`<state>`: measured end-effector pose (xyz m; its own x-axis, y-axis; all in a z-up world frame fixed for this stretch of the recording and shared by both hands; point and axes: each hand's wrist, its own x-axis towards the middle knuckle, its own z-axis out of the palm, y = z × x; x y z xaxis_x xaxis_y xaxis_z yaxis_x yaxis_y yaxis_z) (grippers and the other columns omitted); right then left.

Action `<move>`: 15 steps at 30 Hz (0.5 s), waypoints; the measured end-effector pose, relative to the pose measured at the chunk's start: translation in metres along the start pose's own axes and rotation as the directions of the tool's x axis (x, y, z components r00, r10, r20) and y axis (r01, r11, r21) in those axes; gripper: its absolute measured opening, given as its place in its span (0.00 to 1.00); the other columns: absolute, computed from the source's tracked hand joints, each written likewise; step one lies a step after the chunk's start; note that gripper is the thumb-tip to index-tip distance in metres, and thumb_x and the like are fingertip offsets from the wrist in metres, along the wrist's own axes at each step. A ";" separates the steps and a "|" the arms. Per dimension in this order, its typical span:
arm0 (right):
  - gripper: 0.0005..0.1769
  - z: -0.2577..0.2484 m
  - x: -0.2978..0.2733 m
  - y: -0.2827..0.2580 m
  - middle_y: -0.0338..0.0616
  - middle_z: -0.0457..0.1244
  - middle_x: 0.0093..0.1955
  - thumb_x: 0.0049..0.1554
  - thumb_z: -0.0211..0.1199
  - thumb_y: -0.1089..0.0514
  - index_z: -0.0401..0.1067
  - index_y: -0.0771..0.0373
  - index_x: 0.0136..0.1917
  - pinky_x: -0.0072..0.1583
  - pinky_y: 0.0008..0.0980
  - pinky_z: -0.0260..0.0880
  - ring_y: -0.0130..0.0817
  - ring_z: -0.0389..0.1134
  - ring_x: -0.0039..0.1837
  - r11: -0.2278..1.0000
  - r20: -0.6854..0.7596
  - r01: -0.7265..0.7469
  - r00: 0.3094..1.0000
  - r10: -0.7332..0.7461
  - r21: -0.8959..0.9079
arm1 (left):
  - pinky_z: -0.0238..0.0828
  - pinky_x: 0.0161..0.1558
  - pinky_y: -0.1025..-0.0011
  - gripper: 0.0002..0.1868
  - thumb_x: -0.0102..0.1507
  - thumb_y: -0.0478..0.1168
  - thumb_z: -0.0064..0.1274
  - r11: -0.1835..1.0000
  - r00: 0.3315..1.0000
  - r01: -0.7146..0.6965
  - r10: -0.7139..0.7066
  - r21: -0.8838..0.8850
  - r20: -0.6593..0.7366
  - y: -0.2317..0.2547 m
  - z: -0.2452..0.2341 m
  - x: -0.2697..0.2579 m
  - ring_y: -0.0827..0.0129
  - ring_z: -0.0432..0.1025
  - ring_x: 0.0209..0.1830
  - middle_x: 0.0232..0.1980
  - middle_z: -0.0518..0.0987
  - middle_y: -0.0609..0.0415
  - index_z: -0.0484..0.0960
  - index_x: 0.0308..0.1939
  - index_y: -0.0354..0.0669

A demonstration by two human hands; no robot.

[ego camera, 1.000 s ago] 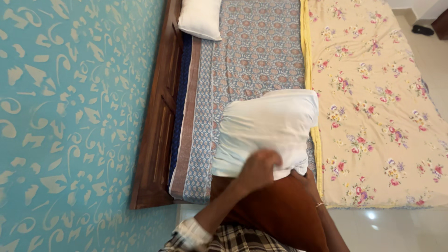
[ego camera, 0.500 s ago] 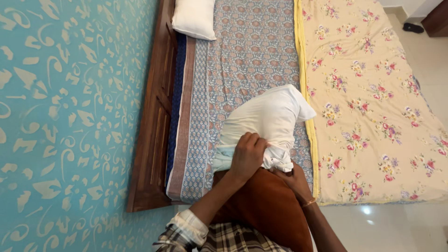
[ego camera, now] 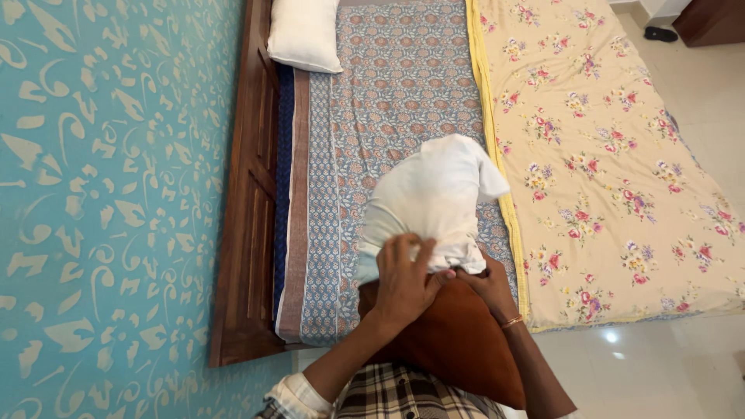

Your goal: The person inserts a brown pillow into a white pillowcase by hand, repeatedly adjusting and tucking the fabric to cover the pillow. The person then places the finished pillow on the bed.

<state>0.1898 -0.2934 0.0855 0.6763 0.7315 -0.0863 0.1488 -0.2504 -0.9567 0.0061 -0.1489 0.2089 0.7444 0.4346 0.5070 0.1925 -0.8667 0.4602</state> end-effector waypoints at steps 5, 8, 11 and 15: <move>0.29 0.030 -0.021 -0.086 0.42 0.66 0.47 0.48 0.73 0.59 0.74 0.64 0.64 0.46 0.29 0.72 0.32 0.67 0.44 0.973 -0.180 0.091 0.975 -0.130 -0.211 | 0.67 0.54 0.49 0.42 0.52 0.55 0.69 0.858 0.919 0.392 -0.346 -0.333 0.190 -0.026 0.006 0.005 0.39 0.62 0.59 0.60 0.66 0.27 0.70 0.62 0.39; 0.36 0.030 -0.036 -0.141 0.43 0.61 0.55 0.47 0.71 0.60 0.71 0.62 0.70 0.51 0.29 0.76 0.31 0.67 0.53 0.936 -0.089 0.309 0.941 -0.326 -0.169 | 0.76 0.50 0.65 0.28 0.51 0.39 0.60 0.642 0.889 0.444 -0.405 -0.625 0.215 -0.082 0.021 0.004 0.62 0.77 0.48 0.49 0.81 0.48 0.74 0.54 0.40; 0.37 0.018 -0.047 -0.167 0.53 0.63 0.62 0.49 0.71 0.58 0.71 0.60 0.72 0.58 0.33 0.73 0.34 0.67 0.58 0.940 0.072 0.342 0.937 -0.341 -0.002 | 0.74 0.47 0.71 0.14 0.60 0.33 0.52 0.436 0.916 0.305 -0.377 -0.847 0.136 -0.143 0.035 0.005 0.69 0.75 0.43 0.44 0.82 0.50 0.80 0.49 0.34; 0.33 -0.016 -0.029 -0.139 0.61 0.67 0.67 0.58 0.72 0.53 0.70 0.64 0.74 0.71 0.38 0.72 0.41 0.71 0.67 0.957 -0.258 0.264 0.939 -0.227 0.117 | 0.71 0.49 0.70 0.13 0.63 0.33 0.50 0.122 0.901 0.274 -0.380 -0.954 0.210 -0.158 0.040 -0.007 0.68 0.72 0.46 0.47 0.79 0.49 0.78 0.51 0.33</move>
<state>0.1613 -0.2900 0.2253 0.7874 0.5803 0.2079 0.2361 0.0276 -0.9713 -0.0037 -0.0249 0.1039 0.7321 0.6689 0.1287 -0.3824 0.2471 0.8904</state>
